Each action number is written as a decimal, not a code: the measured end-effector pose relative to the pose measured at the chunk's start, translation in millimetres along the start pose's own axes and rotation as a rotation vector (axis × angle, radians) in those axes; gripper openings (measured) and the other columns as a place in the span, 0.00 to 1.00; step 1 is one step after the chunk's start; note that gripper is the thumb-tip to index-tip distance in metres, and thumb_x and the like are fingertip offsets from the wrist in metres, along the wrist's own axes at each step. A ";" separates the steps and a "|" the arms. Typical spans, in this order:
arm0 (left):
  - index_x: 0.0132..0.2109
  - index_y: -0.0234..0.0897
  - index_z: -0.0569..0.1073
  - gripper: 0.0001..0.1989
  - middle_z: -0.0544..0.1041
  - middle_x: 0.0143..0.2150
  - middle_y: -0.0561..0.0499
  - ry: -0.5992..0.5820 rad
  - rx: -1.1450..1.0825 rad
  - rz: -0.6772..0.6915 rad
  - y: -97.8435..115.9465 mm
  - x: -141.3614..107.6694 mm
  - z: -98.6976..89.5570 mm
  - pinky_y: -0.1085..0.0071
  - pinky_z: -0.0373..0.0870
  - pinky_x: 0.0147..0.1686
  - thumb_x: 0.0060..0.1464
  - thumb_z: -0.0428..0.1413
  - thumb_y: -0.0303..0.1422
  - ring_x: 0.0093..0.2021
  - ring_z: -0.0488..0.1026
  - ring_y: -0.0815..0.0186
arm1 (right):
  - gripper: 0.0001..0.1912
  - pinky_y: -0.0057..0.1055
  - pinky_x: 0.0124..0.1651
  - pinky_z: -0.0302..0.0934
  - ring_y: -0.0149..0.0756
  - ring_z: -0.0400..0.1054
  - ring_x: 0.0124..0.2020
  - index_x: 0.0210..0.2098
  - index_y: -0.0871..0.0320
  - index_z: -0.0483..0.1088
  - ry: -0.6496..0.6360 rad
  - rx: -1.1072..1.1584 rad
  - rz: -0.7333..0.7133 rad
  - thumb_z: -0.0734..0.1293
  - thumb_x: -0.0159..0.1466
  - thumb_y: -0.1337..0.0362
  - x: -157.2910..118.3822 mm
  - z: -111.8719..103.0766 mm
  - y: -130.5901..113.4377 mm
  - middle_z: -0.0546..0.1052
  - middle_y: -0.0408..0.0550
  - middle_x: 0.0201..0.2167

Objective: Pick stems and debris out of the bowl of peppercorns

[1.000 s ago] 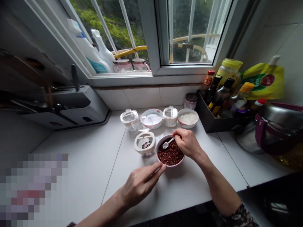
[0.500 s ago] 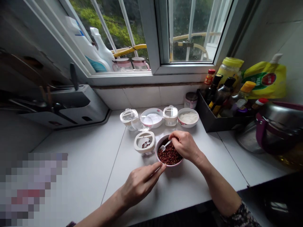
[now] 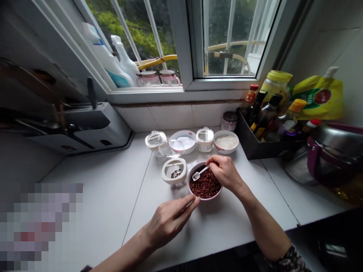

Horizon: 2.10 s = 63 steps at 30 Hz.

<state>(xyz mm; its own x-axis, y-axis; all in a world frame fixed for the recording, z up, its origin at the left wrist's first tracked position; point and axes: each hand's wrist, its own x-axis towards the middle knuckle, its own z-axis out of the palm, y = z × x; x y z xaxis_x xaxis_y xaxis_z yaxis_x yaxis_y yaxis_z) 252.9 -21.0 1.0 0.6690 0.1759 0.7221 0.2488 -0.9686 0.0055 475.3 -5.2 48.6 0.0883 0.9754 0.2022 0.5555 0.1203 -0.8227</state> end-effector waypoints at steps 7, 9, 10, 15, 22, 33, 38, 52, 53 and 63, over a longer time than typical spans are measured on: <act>0.50 0.24 0.71 0.11 0.79 0.42 0.39 0.005 -0.013 -0.013 0.5 -0.5 1.8 0.72 0.77 0.28 0.66 0.46 0.22 0.31 0.77 0.66 | 0.08 0.26 0.23 0.55 0.29 0.61 0.19 0.25 0.60 0.73 0.006 0.254 0.164 0.63 0.52 0.64 6.3 -4.6 -0.8 0.70 0.41 0.17; 0.50 0.23 0.71 0.11 0.79 0.42 0.39 0.007 -0.010 -0.007 0.4 -0.4 2.0 0.72 0.76 0.26 0.66 0.46 0.22 0.30 0.77 0.67 | 0.07 0.26 0.22 0.55 0.28 0.60 0.18 0.25 0.60 0.73 0.030 0.306 0.181 0.65 0.51 0.63 8.3 -5.1 -0.9 0.71 0.41 0.17; 0.50 0.23 0.71 0.11 0.79 0.41 0.39 0.006 -0.003 -0.002 0.4 -0.5 2.2 0.73 0.76 0.25 0.66 0.46 0.22 0.29 0.77 0.67 | 0.07 0.26 0.22 0.55 0.28 0.60 0.18 0.25 0.60 0.74 0.045 0.326 0.180 0.65 0.51 0.63 8.9 -4.8 -1.6 0.71 0.41 0.17; 0.50 0.24 0.71 0.11 0.79 0.40 0.40 -0.004 0.046 0.012 1.2 0.1 3.4 0.73 0.73 0.22 0.66 0.46 0.22 0.27 0.75 0.69 | 0.07 0.27 0.22 0.58 0.29 0.61 0.18 0.29 0.59 0.73 0.131 0.348 0.104 0.66 0.54 0.62 5.9 5.5 -15.7 0.72 0.42 0.19; 0.43 0.28 0.72 0.09 0.75 0.31 0.49 -0.064 0.028 -0.060 3.8 3.1 7.0 0.72 0.70 0.21 0.66 0.47 0.24 0.23 0.71 0.70 | 0.09 0.34 0.37 0.66 0.38 0.72 0.33 0.36 0.57 0.73 0.152 -0.072 -0.498 0.62 0.63 0.70 -4.0 29.1 -27.9 0.78 0.49 0.31; 0.48 0.24 0.71 0.09 0.77 0.36 0.44 -0.036 0.050 -0.013 2.3 1.5 3.9 0.72 0.72 0.22 0.65 0.48 0.23 0.25 0.73 0.70 | 0.09 0.33 0.35 0.63 0.37 0.69 0.29 0.28 0.55 0.69 0.239 -0.199 -0.406 0.60 0.60 0.70 -1.2 -7.6 -12.9 0.74 0.45 0.25; 0.51 0.22 0.70 0.11 0.78 0.42 0.39 -0.026 0.030 0.002 0.8 -0.3 0.8 0.72 0.74 0.25 0.64 0.48 0.21 0.28 0.75 0.69 | 0.09 0.31 0.31 0.59 0.34 0.65 0.25 0.25 0.56 0.67 0.108 -0.271 -0.399 0.59 0.59 0.70 -0.2 -13.0 -5.8 0.72 0.44 0.22; 0.52 0.25 0.71 0.13 0.79 0.42 0.40 -0.029 0.000 -0.014 0.1 -1.6 -1.7 0.73 0.76 0.28 0.65 0.47 0.22 0.31 0.77 0.67 | 0.09 0.29 0.34 0.59 0.34 0.67 0.27 0.27 0.56 0.66 0.012 -0.287 -0.310 0.58 0.60 0.72 -3.9 8.1 -1.5 0.74 0.45 0.25; 0.52 0.25 0.71 0.12 0.79 0.41 0.40 -0.026 0.000 -0.013 0.0 -1.3 -1.6 0.73 0.76 0.28 0.65 0.47 0.22 0.31 0.77 0.67 | 0.09 0.29 0.34 0.59 0.34 0.67 0.27 0.27 0.56 0.66 0.012 -0.285 -0.306 0.58 0.60 0.72 -3.9 8.5 -1.6 0.74 0.45 0.25; 0.49 0.24 0.73 0.12 0.79 0.41 0.40 -0.007 0.008 -0.004 0.4 1.0 -1.3 0.73 0.75 0.28 0.65 0.46 0.21 0.31 0.77 0.67 | 0.10 0.30 0.35 0.61 0.35 0.69 0.29 0.28 0.56 0.69 0.021 -0.217 -0.279 0.58 0.60 0.71 -2.5 12.2 1.3 0.76 0.46 0.26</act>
<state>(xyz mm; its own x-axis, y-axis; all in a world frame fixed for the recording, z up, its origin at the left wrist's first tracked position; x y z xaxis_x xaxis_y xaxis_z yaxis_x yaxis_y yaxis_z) 252.7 -21.5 2.6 0.6725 0.1813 0.7176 0.2575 -0.9663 0.0029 465.8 -5.3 40.5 -0.0759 0.9061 0.4162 0.7231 0.3374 -0.6027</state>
